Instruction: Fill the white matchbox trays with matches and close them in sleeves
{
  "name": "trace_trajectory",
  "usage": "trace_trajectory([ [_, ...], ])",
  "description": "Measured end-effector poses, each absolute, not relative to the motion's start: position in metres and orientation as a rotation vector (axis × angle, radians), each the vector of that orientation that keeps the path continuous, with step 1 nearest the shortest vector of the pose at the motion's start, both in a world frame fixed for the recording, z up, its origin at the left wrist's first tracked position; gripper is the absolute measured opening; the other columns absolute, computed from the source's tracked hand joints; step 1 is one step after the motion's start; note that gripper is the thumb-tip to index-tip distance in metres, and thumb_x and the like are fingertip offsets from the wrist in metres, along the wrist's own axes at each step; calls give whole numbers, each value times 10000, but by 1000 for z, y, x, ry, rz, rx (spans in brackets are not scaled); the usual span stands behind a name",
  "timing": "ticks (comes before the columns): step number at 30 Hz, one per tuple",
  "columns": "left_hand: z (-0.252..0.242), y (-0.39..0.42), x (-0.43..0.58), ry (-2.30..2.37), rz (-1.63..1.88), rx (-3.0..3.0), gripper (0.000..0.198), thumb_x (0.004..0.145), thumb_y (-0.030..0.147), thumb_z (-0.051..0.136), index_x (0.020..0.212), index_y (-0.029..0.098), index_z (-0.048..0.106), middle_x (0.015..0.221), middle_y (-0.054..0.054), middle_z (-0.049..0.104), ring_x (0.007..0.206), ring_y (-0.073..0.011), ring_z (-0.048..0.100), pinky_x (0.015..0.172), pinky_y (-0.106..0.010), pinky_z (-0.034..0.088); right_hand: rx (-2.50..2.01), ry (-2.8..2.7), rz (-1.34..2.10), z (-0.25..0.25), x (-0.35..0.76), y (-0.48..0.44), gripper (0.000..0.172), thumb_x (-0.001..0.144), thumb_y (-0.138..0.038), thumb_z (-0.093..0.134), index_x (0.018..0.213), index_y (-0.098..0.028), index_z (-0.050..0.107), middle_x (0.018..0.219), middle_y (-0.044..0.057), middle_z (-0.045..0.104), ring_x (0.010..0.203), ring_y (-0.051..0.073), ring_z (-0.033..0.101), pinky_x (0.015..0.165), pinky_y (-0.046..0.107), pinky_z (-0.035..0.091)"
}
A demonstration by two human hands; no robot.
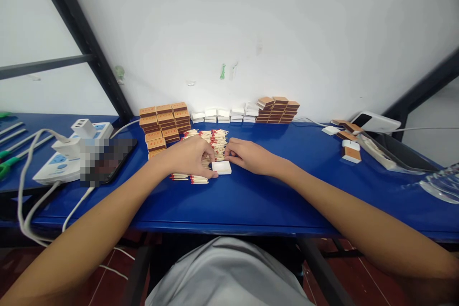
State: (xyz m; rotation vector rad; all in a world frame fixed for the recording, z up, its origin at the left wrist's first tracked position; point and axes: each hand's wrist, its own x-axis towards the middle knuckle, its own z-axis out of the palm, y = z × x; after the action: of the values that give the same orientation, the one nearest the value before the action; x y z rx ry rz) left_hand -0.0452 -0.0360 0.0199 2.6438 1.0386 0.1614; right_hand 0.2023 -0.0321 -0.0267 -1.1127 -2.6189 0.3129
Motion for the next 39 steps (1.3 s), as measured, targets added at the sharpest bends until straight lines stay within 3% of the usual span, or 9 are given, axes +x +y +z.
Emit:
trace_trajectory([
  [8, 18, -35, -45, 962, 243, 2675, 288, 778, 456, 841, 842, 176, 827, 553, 38, 555, 533, -115, 444, 561, -280, 304, -1182, -2624, 190, -16, 214, -36, 140, 1078, -257, 546, 1012, -183, 644, 1072, 94, 639, 806, 190, 576, 720, 311, 415],
  [14, 13, -32, -46, 977, 276, 2674, 287, 802, 457, 833, 865, 177, 825, 597, 21, 611, 545, -118, 476, 561, -278, 304, -1129, -2559, 235, -6, 225, -42, 192, 1085, -323, 517, 999, -197, 634, 1045, 83, 640, 785, 184, 561, 704, 310, 412],
  [20, 14, -33, -43, 994, 259, 2702, 343, 822, 456, 835, 998, 162, 846, 609, 5, 646, 564, -140, 530, 606, -278, 349, -1109, -2602, 295, -2, 215, -55, 137, 1070, -285, 556, 995, -194, 626, 1037, 71, 634, 785, 174, 560, 713, 299, 405],
  [39, 16, -38, -38, 994, 275, 2767, 250, 803, 396, 845, 907, 172, 814, 620, 13, 618, 579, -143, 519, 580, -289, 296, -1063, -2667, 280, -9, 205, -62, 67, 1037, -203, 580, 994, -197, 631, 1038, 69, 662, 770, 170, 583, 700, 295, 405],
])
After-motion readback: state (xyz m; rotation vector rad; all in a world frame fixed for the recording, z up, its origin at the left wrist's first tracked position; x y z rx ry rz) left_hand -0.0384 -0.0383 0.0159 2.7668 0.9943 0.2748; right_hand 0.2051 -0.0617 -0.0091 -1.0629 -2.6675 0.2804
